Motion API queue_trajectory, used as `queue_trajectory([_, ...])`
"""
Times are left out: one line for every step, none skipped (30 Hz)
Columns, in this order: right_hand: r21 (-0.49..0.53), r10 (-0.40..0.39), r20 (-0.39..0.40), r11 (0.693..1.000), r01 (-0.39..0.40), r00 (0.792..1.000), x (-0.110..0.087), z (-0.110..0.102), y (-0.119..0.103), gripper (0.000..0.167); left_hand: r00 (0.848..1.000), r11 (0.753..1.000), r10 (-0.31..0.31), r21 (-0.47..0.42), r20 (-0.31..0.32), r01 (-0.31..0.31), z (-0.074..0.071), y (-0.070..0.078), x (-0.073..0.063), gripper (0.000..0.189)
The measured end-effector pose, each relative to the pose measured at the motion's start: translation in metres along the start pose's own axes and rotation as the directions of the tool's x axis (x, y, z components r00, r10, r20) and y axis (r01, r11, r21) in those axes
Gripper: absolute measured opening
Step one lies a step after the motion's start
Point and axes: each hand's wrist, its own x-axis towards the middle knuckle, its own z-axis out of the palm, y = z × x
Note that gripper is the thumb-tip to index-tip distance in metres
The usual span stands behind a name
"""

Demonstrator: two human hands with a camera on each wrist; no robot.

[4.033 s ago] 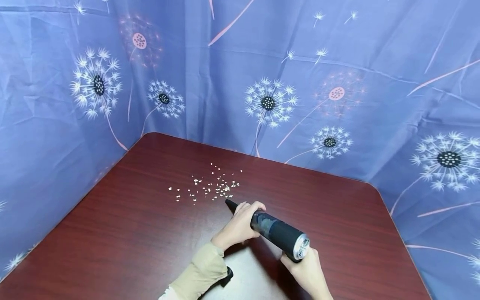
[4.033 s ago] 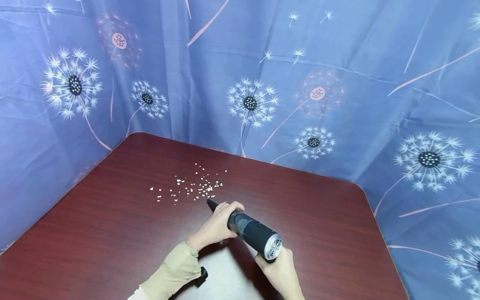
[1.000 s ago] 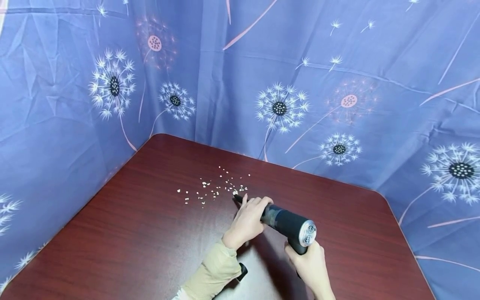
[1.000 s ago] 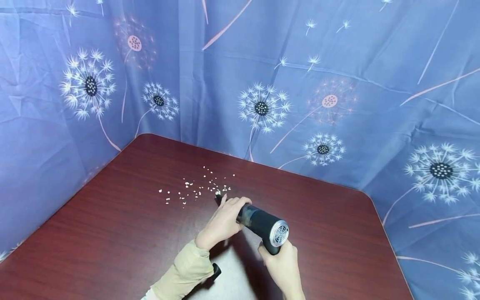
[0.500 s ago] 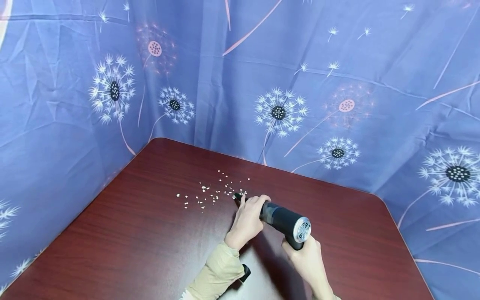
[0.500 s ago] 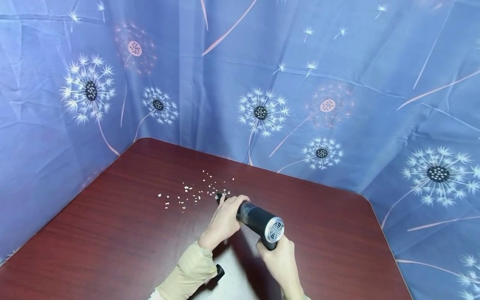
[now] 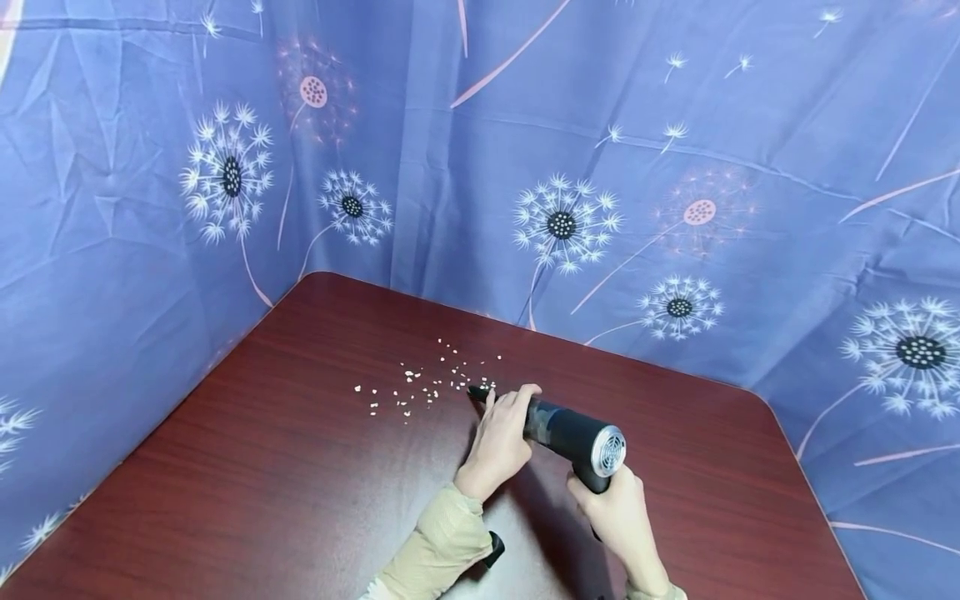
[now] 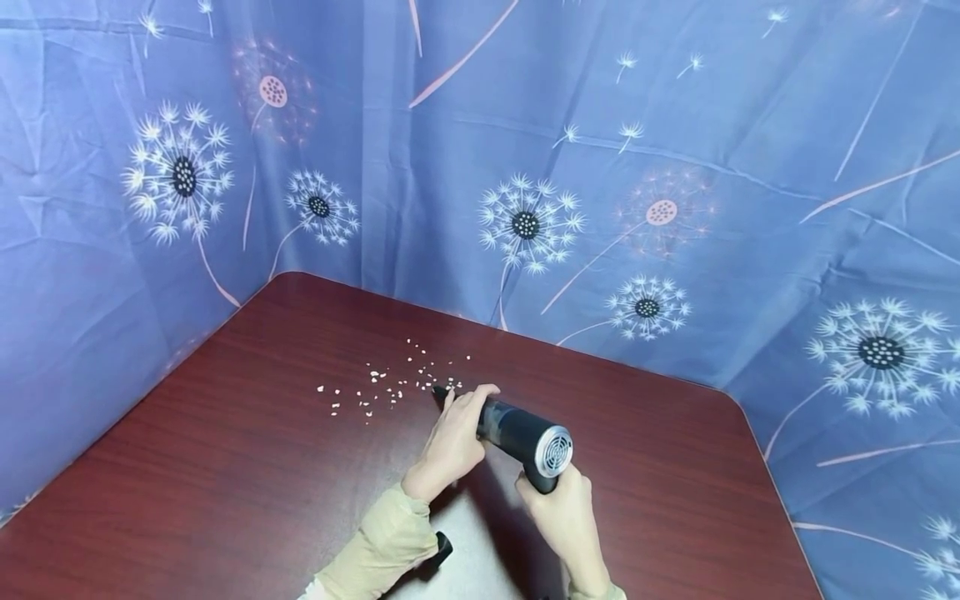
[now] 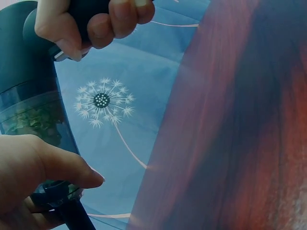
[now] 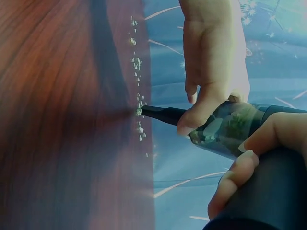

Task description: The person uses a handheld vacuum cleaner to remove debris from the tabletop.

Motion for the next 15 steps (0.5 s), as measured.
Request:
queue_trajectory([-0.002, 0.005, 0.003, 1.000, -0.005, 1.000, -0.0001, -0.0001, -0.0002, 0.024, 1.000, 1.000, -0.001, -0.007, -0.003, 0.001, 0.0008, -0.0002, -0.0001, 0.076])
queue_trajectory([-0.002, 0.010, 0.006, 1.000, -0.010, 1.000, -0.0003, -0.0003, -0.0005, 0.024, 1.000, 1.000, -0.001, -0.015, -0.007, 0.001, 0.0013, -0.0003, -0.0004, 0.077])
queue_trajectory([-0.004, 0.010, 0.004, 1.000, -0.010, 1.000, -0.0002, -0.0005, -0.0008, 0.024, 1.000, 1.000, 0.001, -0.016, -0.009, -0.001, 0.0016, -0.0001, 0.0000, 0.077])
queue_trajectory([-0.006, 0.013, 0.004, 1.000, -0.013, 1.000, -0.0001, -0.0007, -0.0011, 0.024, 1.000, 1.000, 0.004, -0.018, -0.014, -0.005, 0.0018, -0.0002, 0.0002, 0.077])
queue_trajectory([-0.003, 0.019, 0.006, 1.000, -0.019, 1.000, 0.0000, -0.0010, -0.0014, 0.025, 1.000, 1.000, 0.008, -0.020, -0.018, -0.008, 0.0019, -0.0002, 0.0003, 0.077])
queue_trajectory([0.002, 0.025, 0.008, 1.000, -0.025, 1.000, 0.0001, -0.0013, -0.0016, 0.025, 1.000, 1.000, 0.013, -0.021, -0.024, -0.013, 0.0020, -0.0003, 0.0004, 0.076])
queue_trajectory([0.001, 0.023, 0.006, 1.000, -0.023, 1.000, 0.0003, -0.0015, -0.0017, 0.026, 0.999, 1.000, 0.018, -0.019, -0.030, -0.018, 0.0021, -0.0003, 0.0007, 0.076])
queue_trajectory([0.000, 0.027, 0.004, 1.000, -0.027, 1.000, 0.0004, -0.0017, -0.0017, 0.026, 0.999, 1.000, 0.020, -0.020, -0.032, -0.021, 0.0023, -0.0001, 0.0008, 0.075])
queue_trajectory([-0.003, 0.026, -0.002, 1.000, -0.026, 1.000, 0.0004, -0.0017, -0.0016, 0.027, 0.999, 1.000, 0.021, -0.017, -0.034, -0.022, 0.0029, -0.0001, 0.0011, 0.075])
queue_trajectory([-0.004, 0.030, -0.006, 1.000, -0.030, 1.000, 0.0003, -0.0018, -0.0015, 0.028, 0.999, 0.999, 0.021, -0.024, -0.035, -0.021, 0.0034, 0.0003, 0.0009, 0.074])
queue_trajectory([-0.008, 0.028, -0.013, 1.000, -0.028, 1.000, 0.0001, -0.0017, -0.0013, 0.028, 0.999, 0.999, 0.018, -0.029, -0.035, -0.019, 0.0039, 0.0009, 0.0009, 0.074])
queue_trajectory([-0.016, 0.024, -0.022, 1.000, -0.024, 0.999, -0.0002, -0.0017, -0.0010, 0.027, 0.999, 0.999, 0.016, -0.037, -0.035, -0.017, 0.0049, 0.0016, 0.0009, 0.074])
queue_trajectory([-0.023, 0.024, -0.034, 0.999, -0.025, 0.999, -0.0005, -0.0016, -0.0009, 0.026, 0.999, 0.999, 0.016, -0.042, -0.038, -0.017, 0.0065, 0.0021, 0.0013, 0.074])
queue_trajectory([-0.027, 0.026, -0.045, 0.999, -0.028, 0.999, -0.0010, -0.0016, -0.0007, 0.024, 0.999, 0.999, 0.015, -0.049, -0.039, -0.017, 0.0081, 0.0027, 0.0017, 0.074])
queue_trajectory([-0.031, 0.025, -0.056, 0.999, -0.027, 0.998, -0.0013, -0.0016, -0.0004, 0.023, 0.999, 0.998, 0.016, -0.056, -0.043, -0.018, 0.0096, 0.0033, 0.0020, 0.074])
